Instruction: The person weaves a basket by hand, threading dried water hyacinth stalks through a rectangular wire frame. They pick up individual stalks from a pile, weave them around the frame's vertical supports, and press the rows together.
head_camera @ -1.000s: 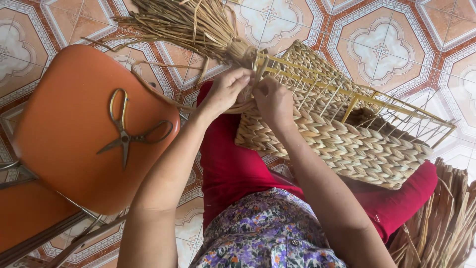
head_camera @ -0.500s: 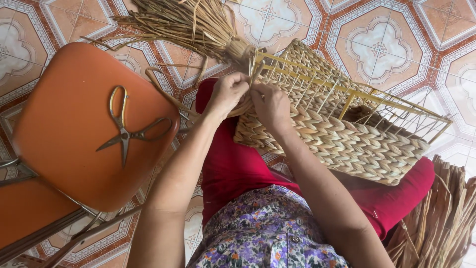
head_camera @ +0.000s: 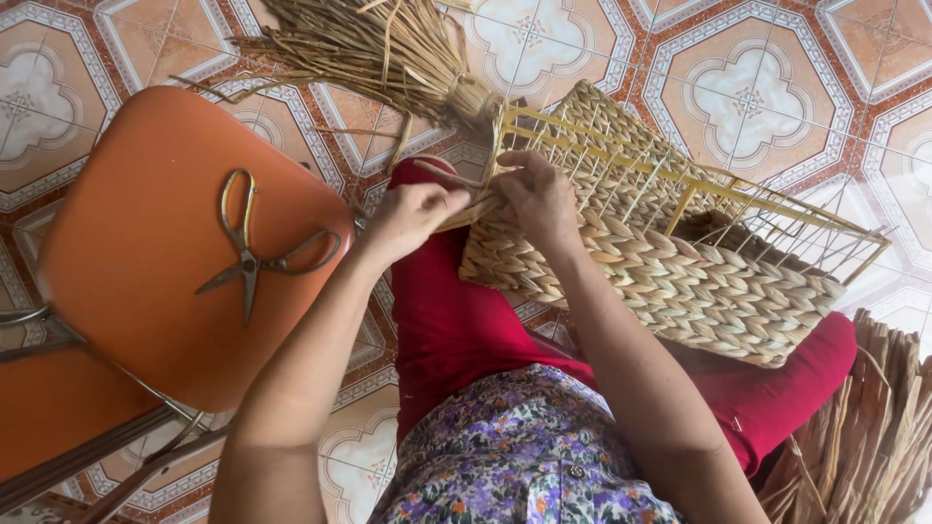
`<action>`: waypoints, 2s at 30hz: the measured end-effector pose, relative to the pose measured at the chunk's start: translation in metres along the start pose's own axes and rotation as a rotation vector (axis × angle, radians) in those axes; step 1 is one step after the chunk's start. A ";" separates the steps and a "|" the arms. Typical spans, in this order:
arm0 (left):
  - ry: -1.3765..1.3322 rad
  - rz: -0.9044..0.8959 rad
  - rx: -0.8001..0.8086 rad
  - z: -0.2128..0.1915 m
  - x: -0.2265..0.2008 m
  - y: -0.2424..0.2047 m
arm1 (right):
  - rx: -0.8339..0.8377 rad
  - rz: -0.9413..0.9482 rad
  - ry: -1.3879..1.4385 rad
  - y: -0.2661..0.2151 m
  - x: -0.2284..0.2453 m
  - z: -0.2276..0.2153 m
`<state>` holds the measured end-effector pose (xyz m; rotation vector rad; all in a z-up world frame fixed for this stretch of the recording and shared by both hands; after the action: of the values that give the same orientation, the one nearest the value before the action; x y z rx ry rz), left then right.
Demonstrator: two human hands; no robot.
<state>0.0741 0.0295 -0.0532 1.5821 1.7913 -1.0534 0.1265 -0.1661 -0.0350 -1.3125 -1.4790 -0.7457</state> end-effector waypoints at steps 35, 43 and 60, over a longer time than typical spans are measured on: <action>0.678 0.508 -0.091 0.001 -0.086 -0.001 | 0.037 -0.015 0.044 -0.001 -0.009 0.002; 0.549 0.339 0.164 -0.007 -0.056 0.063 | 0.052 -0.024 0.091 0.003 -0.015 0.002; -0.601 0.041 0.422 -0.012 -0.012 0.087 | -0.251 -0.338 -0.334 -0.066 0.082 -0.012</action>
<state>0.1628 0.0338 -0.0547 1.3063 1.1762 -1.7454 0.0722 -0.1623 0.0553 -1.4427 -1.9579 -0.9902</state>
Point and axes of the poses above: each hand's wrist, its own y-axis towards the middle knuckle, its own z-axis out of the palm, x = y × z, the point moved 8 cm from there along y, towards the middle knuckle, and after that the axes turned 5 degrees about y, right-handed, at the moved point
